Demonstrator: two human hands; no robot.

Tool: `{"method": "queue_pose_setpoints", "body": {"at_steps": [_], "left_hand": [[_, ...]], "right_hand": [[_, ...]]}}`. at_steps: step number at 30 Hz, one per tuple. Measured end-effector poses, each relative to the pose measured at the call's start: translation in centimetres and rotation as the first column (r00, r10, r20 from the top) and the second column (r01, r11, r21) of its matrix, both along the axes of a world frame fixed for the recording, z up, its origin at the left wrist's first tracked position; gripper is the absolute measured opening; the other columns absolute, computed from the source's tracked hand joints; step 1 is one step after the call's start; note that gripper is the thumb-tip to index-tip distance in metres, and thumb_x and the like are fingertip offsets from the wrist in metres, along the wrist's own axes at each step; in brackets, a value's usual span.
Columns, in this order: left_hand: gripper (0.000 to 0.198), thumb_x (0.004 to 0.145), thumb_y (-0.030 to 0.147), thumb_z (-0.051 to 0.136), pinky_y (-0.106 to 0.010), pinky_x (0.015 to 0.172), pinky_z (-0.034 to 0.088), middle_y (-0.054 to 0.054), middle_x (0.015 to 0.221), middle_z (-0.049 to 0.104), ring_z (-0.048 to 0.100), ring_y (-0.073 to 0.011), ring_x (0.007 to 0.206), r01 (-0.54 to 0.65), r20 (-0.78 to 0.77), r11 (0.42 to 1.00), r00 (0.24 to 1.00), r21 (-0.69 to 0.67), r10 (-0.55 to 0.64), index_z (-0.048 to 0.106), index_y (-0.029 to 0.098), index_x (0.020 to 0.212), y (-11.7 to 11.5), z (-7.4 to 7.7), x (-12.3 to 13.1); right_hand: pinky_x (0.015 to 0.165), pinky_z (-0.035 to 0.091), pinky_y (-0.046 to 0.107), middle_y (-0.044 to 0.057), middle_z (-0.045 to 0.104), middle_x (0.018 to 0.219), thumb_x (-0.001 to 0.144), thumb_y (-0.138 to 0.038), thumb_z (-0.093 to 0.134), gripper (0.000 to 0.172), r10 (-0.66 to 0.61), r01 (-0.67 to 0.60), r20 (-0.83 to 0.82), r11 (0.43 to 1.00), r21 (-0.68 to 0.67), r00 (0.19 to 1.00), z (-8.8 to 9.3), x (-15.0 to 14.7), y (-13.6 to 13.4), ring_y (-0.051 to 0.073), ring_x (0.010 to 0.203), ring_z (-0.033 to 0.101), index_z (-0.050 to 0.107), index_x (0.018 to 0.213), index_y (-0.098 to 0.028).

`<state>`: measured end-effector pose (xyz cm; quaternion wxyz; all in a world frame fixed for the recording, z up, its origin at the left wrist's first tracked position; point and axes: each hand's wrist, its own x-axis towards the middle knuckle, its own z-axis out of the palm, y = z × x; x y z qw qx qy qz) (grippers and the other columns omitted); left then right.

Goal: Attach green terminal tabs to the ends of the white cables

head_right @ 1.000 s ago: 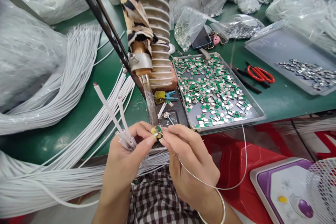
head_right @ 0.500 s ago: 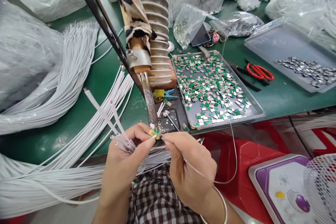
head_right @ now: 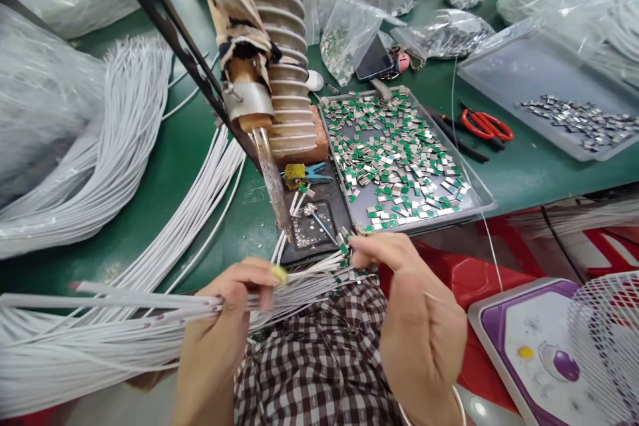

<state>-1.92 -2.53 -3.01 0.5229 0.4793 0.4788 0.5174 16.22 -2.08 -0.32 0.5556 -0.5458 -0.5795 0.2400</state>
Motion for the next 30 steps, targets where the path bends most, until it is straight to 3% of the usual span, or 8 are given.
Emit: {"method": "queue_pose_setpoints", "body": {"at_steps": [2, 7, 11, 16, 19, 22, 25, 30], "left_hand": [[0.012, 0.093, 0.03, 0.06, -0.018, 0.056, 0.042, 0.003, 0.071, 0.061, 0.051, -0.0087, 0.059, 0.052, -0.006, 0.992, 0.999, -0.112, -0.053, 0.07, 0.027, 0.099, -0.4, 0.0, 0.1], [0.05, 0.078, 0.012, 0.072, -0.018, 0.053, 0.044, 0.004, 0.08, 0.063, 0.055, -0.0094, 0.059, 0.185, -0.084, 0.953, 0.974, -0.239, -0.21, 0.058, 0.03, 0.123, -1.1, 0.4, 0.8], [0.042, 0.081, 0.011, 0.068, -0.023, 0.068, 0.052, 0.0, 0.092, 0.068, 0.067, -0.0169, 0.08, 0.29, -0.051, 0.921, 0.948, -0.258, -0.313, 0.057, 0.028, 0.117, -1.4, 0.5, 0.5], [0.047, 0.084, 0.009, 0.065, -0.029, 0.082, 0.052, -0.004, 0.105, 0.068, 0.067, -0.02, 0.093, 0.293, -0.159, 0.944, 0.936, -0.149, -0.315, 0.05, 0.029, 0.124, -1.5, 0.4, 0.1], [0.034, 0.083, 0.01, 0.067, -0.027, 0.074, 0.049, -0.001, 0.096, 0.068, 0.065, -0.0182, 0.083, 0.344, -0.164, 0.931, 0.918, -0.122, -0.361, 0.058, 0.028, 0.111, -1.4, 0.5, 0.0], [0.006, 0.088, 0.019, 0.065, -0.025, 0.064, 0.042, 0.002, 0.078, 0.059, 0.055, -0.0142, 0.069, 0.254, -0.175, 0.967, 0.953, 0.021, -0.246, 0.061, 0.024, 0.089, -1.3, 0.7, 0.0], [0.016, 0.093, 0.022, 0.058, -0.024, 0.06, 0.035, 0.003, 0.069, 0.049, 0.046, -0.0118, 0.063, 0.157, -0.197, 0.981, 0.971, 0.114, -0.133, 0.059, 0.021, 0.078, -1.2, 0.9, 0.0], [0.02, 0.094, 0.026, 0.057, -0.025, 0.057, 0.033, 0.003, 0.067, 0.049, 0.046, -0.0114, 0.061, 0.161, -0.212, 0.984, 0.967, 0.081, -0.141, 0.062, 0.019, 0.076, -0.9, 1.1, 0.2]], "right_hand": [[0.073, 0.05, 0.033, 0.003, 0.064, 0.081, 0.1, -0.016, 0.034, 0.032, 0.092, -0.091, 0.068, 0.996, -0.008, 0.993, 0.4, -0.1, -0.4, 0.018, 0.081, 0.062, 0.066, 0.1, -0.022], [0.074, 0.047, 0.032, 0.003, 0.068, 0.088, 0.09, -0.01, 0.058, 0.011, 0.403, -0.412, 0.371, 0.909, -0.059, 0.837, 0.7, -2.2, -0.6, 0.018, 0.082, 0.057, 0.064, 0.094, -0.019], [0.074, 0.046, 0.032, 0.003, 0.067, 0.086, 0.088, -0.003, 0.056, 0.016, 0.404, -0.42, 0.322, 0.907, -0.023, 0.856, 0.4, -2.6, -0.4, 0.017, 0.083, 0.055, 0.062, 0.09, -0.017], [0.068, 0.048, 0.034, 0.002, 0.07, 0.082, 0.09, -0.016, 0.063, 0.005, 0.492, -0.505, 0.337, 0.861, -0.054, 0.803, 0.0, -2.3, -0.2, 0.018, 0.078, 0.056, 0.065, 0.088, -0.021], [0.065, 0.049, 0.031, 0.001, 0.07, 0.076, 0.086, -0.01, 0.065, 0.011, 0.435, -0.448, 0.229, 0.894, 0.005, 0.871, -0.2, -2.3, -0.1, 0.016, 0.073, 0.056, 0.066, 0.083, -0.02], [0.062, 0.05, 0.027, -0.001, 0.068, 0.071, 0.081, -0.004, 0.07, 0.014, 0.375, -0.382, 0.1, 0.922, 0.06, 0.922, -0.2, -2.2, 0.1, 0.013, 0.068, 0.057, 0.067, 0.082, -0.018], [0.064, 0.051, 0.027, -0.001, 0.068, 0.073, 0.081, -0.003, 0.068, 0.017, 0.436, -0.437, 0.023, 0.899, 0.035, 0.9, 0.0, -1.8, 0.3, 0.012, 0.068, 0.059, 0.069, 0.087, -0.019], [0.064, 0.052, 0.029, 0.0, 0.069, 0.077, 0.083, 0.0, 0.062, 0.028, 0.529, -0.53, -0.047, 0.848, -0.021, 0.847, -0.1, -1.2, 0.5, 0.014, 0.071, 0.06, 0.071, 0.097, -0.023]]}}
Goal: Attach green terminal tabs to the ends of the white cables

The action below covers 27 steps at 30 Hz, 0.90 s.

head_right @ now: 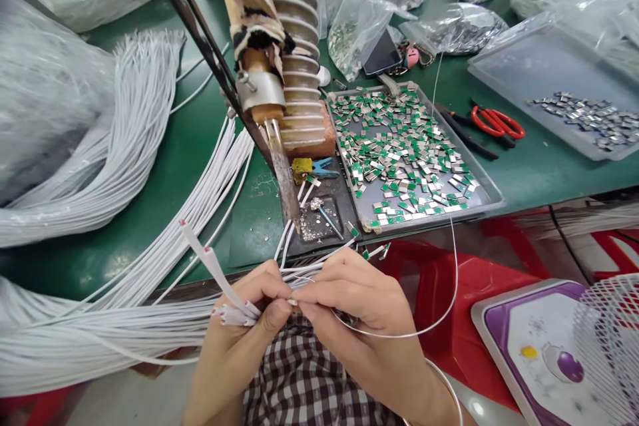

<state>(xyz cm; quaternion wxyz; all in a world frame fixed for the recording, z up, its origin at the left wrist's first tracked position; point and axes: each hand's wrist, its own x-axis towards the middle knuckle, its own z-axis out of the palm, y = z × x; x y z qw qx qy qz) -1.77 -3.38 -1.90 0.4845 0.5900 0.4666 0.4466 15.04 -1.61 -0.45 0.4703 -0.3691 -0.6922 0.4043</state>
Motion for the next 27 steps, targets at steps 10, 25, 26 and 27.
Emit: {"method": "queue_pose_setpoints", "body": {"at_steps": [10, 25, 26, 27], "left_hand": [[0.018, 0.089, 0.026, 0.067, -0.026, 0.056, 0.036, 0.001, 0.064, 0.057, 0.051, -0.0129, 0.059, -0.027, -0.038, 0.999, 0.999, 0.044, 0.029, 0.065, 0.019, 0.072, 0.8, -0.2, 0.0], [0.009, 0.086, 0.017, 0.067, -0.026, 0.071, 0.047, -0.004, 0.096, 0.063, 0.062, -0.017, 0.083, -0.149, 0.038, 0.988, 0.988, 0.043, 0.147, 0.075, 0.023, 0.085, 1.0, -1.3, 0.3], [0.01, 0.086, 0.017, 0.066, -0.028, 0.072, 0.048, -0.005, 0.097, 0.063, 0.063, -0.0182, 0.086, -0.162, 0.019, 0.986, 0.987, 0.041, 0.161, 0.074, 0.022, 0.085, 1.0, -1.3, 0.4], [0.01, 0.086, 0.017, 0.065, -0.029, 0.074, 0.048, -0.006, 0.098, 0.064, 0.063, -0.0192, 0.087, -0.176, 0.008, 0.984, 0.984, 0.035, 0.176, 0.074, 0.021, 0.084, 1.0, -1.3, 0.5]], "right_hand": [[0.056, 0.044, 0.024, -0.002, 0.059, 0.068, 0.088, -0.007, 0.057, 0.017, -0.025, 0.034, 0.069, 0.992, -0.123, 0.997, 0.3, 0.1, 0.1, 0.011, 0.063, 0.053, 0.065, 0.08, -0.021], [0.061, 0.035, 0.032, 0.006, 0.062, 0.07, 0.083, -0.018, 0.06, 0.015, -0.44, 0.318, 0.743, 0.895, 0.314, 0.504, -2.3, 6.2, 8.2, 0.024, 0.073, 0.056, 0.061, 0.068, -0.02], [0.059, 0.034, 0.032, 0.004, 0.061, 0.067, 0.082, -0.016, 0.059, 0.016, -0.429, 0.308, 0.736, 0.901, 0.306, 0.523, -2.5, 6.3, 8.5, 0.022, 0.069, 0.055, 0.06, 0.066, -0.02], [0.058, 0.035, 0.031, 0.003, 0.062, 0.067, 0.081, -0.015, 0.058, 0.015, -0.432, 0.31, 0.722, 0.9, 0.306, 0.541, -2.6, 6.4, 8.8, 0.021, 0.067, 0.055, 0.061, 0.068, -0.02]]}}
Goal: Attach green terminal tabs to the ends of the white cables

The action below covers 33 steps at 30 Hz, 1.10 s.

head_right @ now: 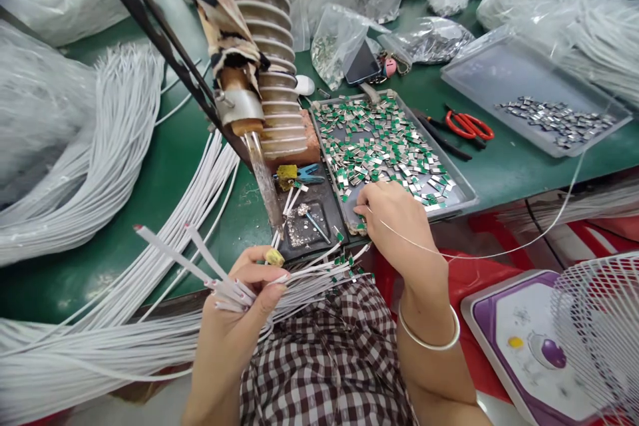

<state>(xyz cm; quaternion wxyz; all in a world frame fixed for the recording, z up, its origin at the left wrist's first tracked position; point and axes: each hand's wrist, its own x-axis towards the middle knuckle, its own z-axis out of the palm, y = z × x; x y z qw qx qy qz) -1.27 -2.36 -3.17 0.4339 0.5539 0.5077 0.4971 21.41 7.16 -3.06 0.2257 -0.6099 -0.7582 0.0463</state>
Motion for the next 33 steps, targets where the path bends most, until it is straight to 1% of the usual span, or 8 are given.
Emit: {"method": "queue_pose_setpoints", "body": {"at_steps": [3, 8, 9, 13, 17, 27, 30, 33], "left_hand": [[0.012, 0.088, 0.017, 0.063, -0.03, 0.077, 0.049, -0.006, 0.095, 0.068, 0.064, -0.0197, 0.09, -0.03, 0.026, 0.999, 0.999, -0.025, 0.03, 0.07, 0.02, 0.08, 0.2, 0.0, 0.3], [0.018, 0.088, 0.013, 0.06, -0.024, 0.074, 0.05, -0.003, 0.086, 0.072, 0.067, -0.0156, 0.082, -0.027, 0.143, 0.999, 0.989, -0.027, 0.03, 0.068, 0.019, 0.073, 0.8, 0.5, 0.8], [0.018, 0.088, 0.012, 0.059, -0.024, 0.073, 0.05, -0.002, 0.085, 0.074, 0.068, -0.015, 0.081, -0.02, 0.15, 0.999, 0.988, -0.026, 0.023, 0.068, 0.019, 0.074, 0.9, 0.6, 0.9], [0.019, 0.089, 0.011, 0.059, -0.025, 0.075, 0.051, -0.004, 0.089, 0.078, 0.071, -0.0166, 0.084, -0.011, 0.148, 1.0, 0.989, -0.012, 0.012, 0.07, 0.019, 0.075, 1.2, 1.1, 1.3], [0.018, 0.088, 0.012, 0.061, -0.026, 0.076, 0.053, -0.004, 0.091, 0.078, 0.072, -0.018, 0.086, -0.039, 0.182, 0.999, 0.983, 0.006, 0.037, 0.071, 0.019, 0.075, 1.3, 1.3, 1.6], [0.018, 0.087, 0.01, 0.062, -0.02, 0.076, 0.052, 0.001, 0.09, 0.078, 0.071, -0.0127, 0.084, -0.035, 0.215, 0.999, 0.976, -0.032, 0.041, 0.071, 0.021, 0.074, 1.5, 1.5, 1.4], [0.019, 0.086, 0.009, 0.061, -0.019, 0.077, 0.052, 0.001, 0.09, 0.078, 0.07, -0.0117, 0.084, -0.031, 0.201, 0.999, 0.979, -0.03, 0.036, 0.071, 0.021, 0.074, 1.5, 1.6, 1.3], [0.02, 0.084, 0.007, 0.061, -0.017, 0.076, 0.051, 0.002, 0.088, 0.078, 0.07, -0.0106, 0.083, -0.035, 0.183, 0.999, 0.982, -0.034, 0.041, 0.07, 0.02, 0.072, 1.6, 1.7, 1.2]], "right_hand": [[0.061, 0.04, 0.031, 0.003, 0.067, 0.075, 0.083, -0.014, 0.055, 0.014, -0.021, 0.027, -0.091, 0.997, 0.067, 0.996, 0.3, -0.1, -0.1, 0.02, 0.07, 0.06, 0.066, 0.078, -0.021], [0.052, 0.045, 0.024, -0.003, 0.062, 0.064, 0.09, -0.027, 0.062, 0.01, -0.178, 0.278, -0.415, 0.941, 0.193, 0.892, 1.7, -1.9, -2.7, 0.012, 0.053, 0.058, 0.065, 0.084, -0.021], [0.048, 0.045, 0.022, -0.006, 0.06, 0.06, 0.091, -0.026, 0.061, 0.008, -0.155, 0.257, -0.473, 0.953, 0.158, 0.867, 2.1, -2.6, -3.6, 0.01, 0.049, 0.057, 0.066, 0.087, -0.022], [0.052, 0.052, 0.012, -0.007, 0.068, 0.07, 0.085, -0.012, 0.068, 0.014, 0.06, -0.071, -0.745, 0.997, 0.017, 0.665, 2.8, -5.7, -6.9, 0.006, 0.056, 0.064, 0.068, 0.09, -0.025], [0.061, 0.055, 0.008, -0.007, 0.071, 0.078, 0.082, -0.006, 0.069, 0.019, 0.075, -0.065, -0.782, 0.997, 0.044, 0.619, 2.4, -7.1, -7.8, 0.005, 0.065, 0.068, 0.067, 0.086, -0.025], [0.061, 0.056, 0.011, -0.007, 0.071, 0.079, 0.084, -0.008, 0.069, 0.018, 0.087, -0.061, -0.755, 0.996, 0.062, 0.649, 2.0, -7.3, -7.9, 0.005, 0.065, 0.067, 0.067, 0.09, -0.025], [0.064, 0.057, 0.015, -0.004, 0.07, 0.082, 0.09, -0.01, 0.061, 0.021, 0.117, -0.084, -0.715, 0.993, 0.082, 0.689, 1.7, -7.2, -8.0, 0.007, 0.068, 0.068, 0.066, 0.105, -0.025], [0.064, 0.059, 0.024, 0.002, 0.067, 0.09, 0.098, -0.015, 0.045, 0.03, 0.189, -0.074, -0.734, 0.98, 0.186, 0.652, 0.9, -7.2, -8.1, 0.011, 0.07, 0.066, 0.06, 0.124, -0.021]]}}
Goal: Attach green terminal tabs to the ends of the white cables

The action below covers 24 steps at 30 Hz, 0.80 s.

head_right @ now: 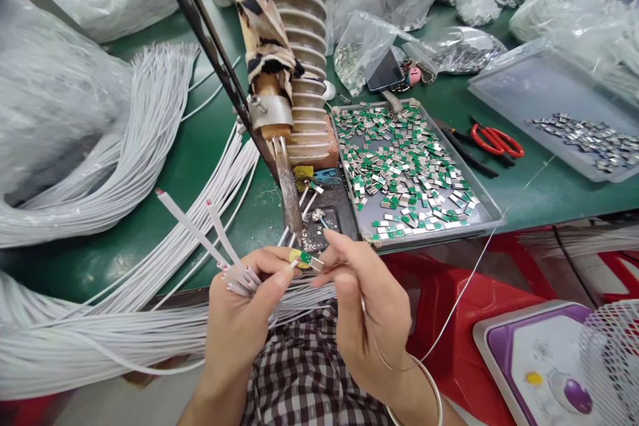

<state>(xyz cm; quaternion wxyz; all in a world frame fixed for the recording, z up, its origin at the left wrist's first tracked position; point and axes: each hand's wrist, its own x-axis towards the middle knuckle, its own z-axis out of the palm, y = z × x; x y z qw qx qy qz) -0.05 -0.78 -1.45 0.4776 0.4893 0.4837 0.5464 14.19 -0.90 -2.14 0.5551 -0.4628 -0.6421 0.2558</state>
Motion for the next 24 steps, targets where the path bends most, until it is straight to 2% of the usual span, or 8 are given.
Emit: {"method": "queue_pose_setpoints", "body": {"at_steps": [2, 4, 7, 9, 12, 19, 24], "left_hand": [[0.021, 0.083, 0.005, 0.061, -0.016, 0.076, 0.05, 0.003, 0.084, 0.077, 0.069, -0.0098, 0.082, -0.015, -0.012, 1.0, 1.0, -0.01, 0.014, 0.07, 0.02, 0.07, 0.1, 0.1, 0.0], [0.022, 0.082, 0.004, 0.061, -0.015, 0.075, 0.05, 0.004, 0.082, 0.076, 0.069, -0.0094, 0.081, -0.024, -0.016, 1.0, 1.0, -0.018, 0.024, 0.07, 0.02, 0.069, 0.3, 0.2, 0.0], [0.022, 0.081, 0.004, 0.061, -0.016, 0.073, 0.05, 0.004, 0.083, 0.076, 0.069, -0.0092, 0.079, -0.025, -0.023, 1.0, 0.999, -0.017, 0.024, 0.07, 0.02, 0.069, 0.5, 0.4, 0.0], [0.021, 0.081, 0.004, 0.061, -0.016, 0.072, 0.05, 0.004, 0.084, 0.076, 0.069, -0.0091, 0.078, -0.015, -0.036, 1.0, 0.999, -0.004, 0.015, 0.069, 0.02, 0.069, 0.7, 0.4, 0.0], [0.02, 0.083, 0.006, 0.061, -0.017, 0.074, 0.051, 0.003, 0.085, 0.076, 0.069, -0.0097, 0.079, 0.0, -0.044, 1.0, 0.999, 0.012, 0.001, 0.069, 0.02, 0.071, 1.0, 0.5, 0.1], [0.019, 0.084, 0.008, 0.06, -0.018, 0.074, 0.05, 0.002, 0.087, 0.076, 0.067, -0.0102, 0.079, 0.008, -0.055, 1.0, 0.998, -0.002, -0.008, 0.068, 0.019, 0.071, 1.2, 0.7, -0.1], [0.019, 0.085, 0.007, 0.059, -0.019, 0.076, 0.051, 0.001, 0.089, 0.076, 0.068, -0.0113, 0.081, 0.016, -0.023, 1.0, 1.0, 0.011, -0.015, 0.069, 0.019, 0.073, 1.4, 1.0, -0.1]], "right_hand": [[0.057, 0.057, 0.026, 0.002, 0.066, 0.089, 0.101, -0.015, 0.038, 0.033, -0.051, 0.06, -0.113, 0.995, 0.074, 0.992, -0.5, -0.1, 0.0, 0.011, 0.065, 0.064, 0.055, 0.128, -0.021], [0.053, 0.056, 0.024, 0.0, 0.068, 0.084, 0.1, -0.012, 0.04, 0.031, -0.113, 0.127, -0.133, 0.987, 0.102, 0.985, -0.8, -0.1, 0.0, 0.01, 0.062, 0.064, 0.053, 0.126, -0.021], [0.068, 0.058, 0.018, -0.001, 0.073, 0.084, 0.092, -0.006, 0.058, 0.021, -0.235, 0.212, 0.098, 0.956, 0.205, 0.967, -0.6, 0.0, 0.1, 0.009, 0.072, 0.069, 0.063, 0.11, -0.017], [0.08, 0.057, 0.018, 0.001, 0.074, 0.093, 0.085, -0.003, 0.067, 0.017, -0.275, 0.195, 0.233, 0.928, 0.317, 0.933, -0.3, 0.1, 0.3, 0.01, 0.085, 0.07, 0.069, 0.097, -0.015], [0.09, 0.057, 0.022, 0.005, 0.072, 0.105, 0.083, 0.001, 0.068, 0.019, -0.231, 0.11, 0.286, 0.917, 0.382, 0.93, 0.3, 0.0, 0.7, 0.013, 0.097, 0.068, 0.071, 0.096, -0.012], [0.097, 0.052, 0.015, 0.005, 0.071, 0.101, 0.08, 0.003, 0.07, 0.019, -0.305, 0.139, 0.362, 0.898, 0.418, 0.881, 0.6, -0.6, 1.0, 0.009, 0.095, 0.065, 0.072, 0.096, -0.008], [0.095, 0.053, 0.013, 0.004, 0.071, 0.101, 0.079, 0.003, 0.072, 0.024, -0.323, 0.147, 0.37, 0.89, 0.431, 0.871, 0.8, -0.7, 1.1, 0.009, 0.093, 0.066, 0.072, 0.099, -0.008]]}}
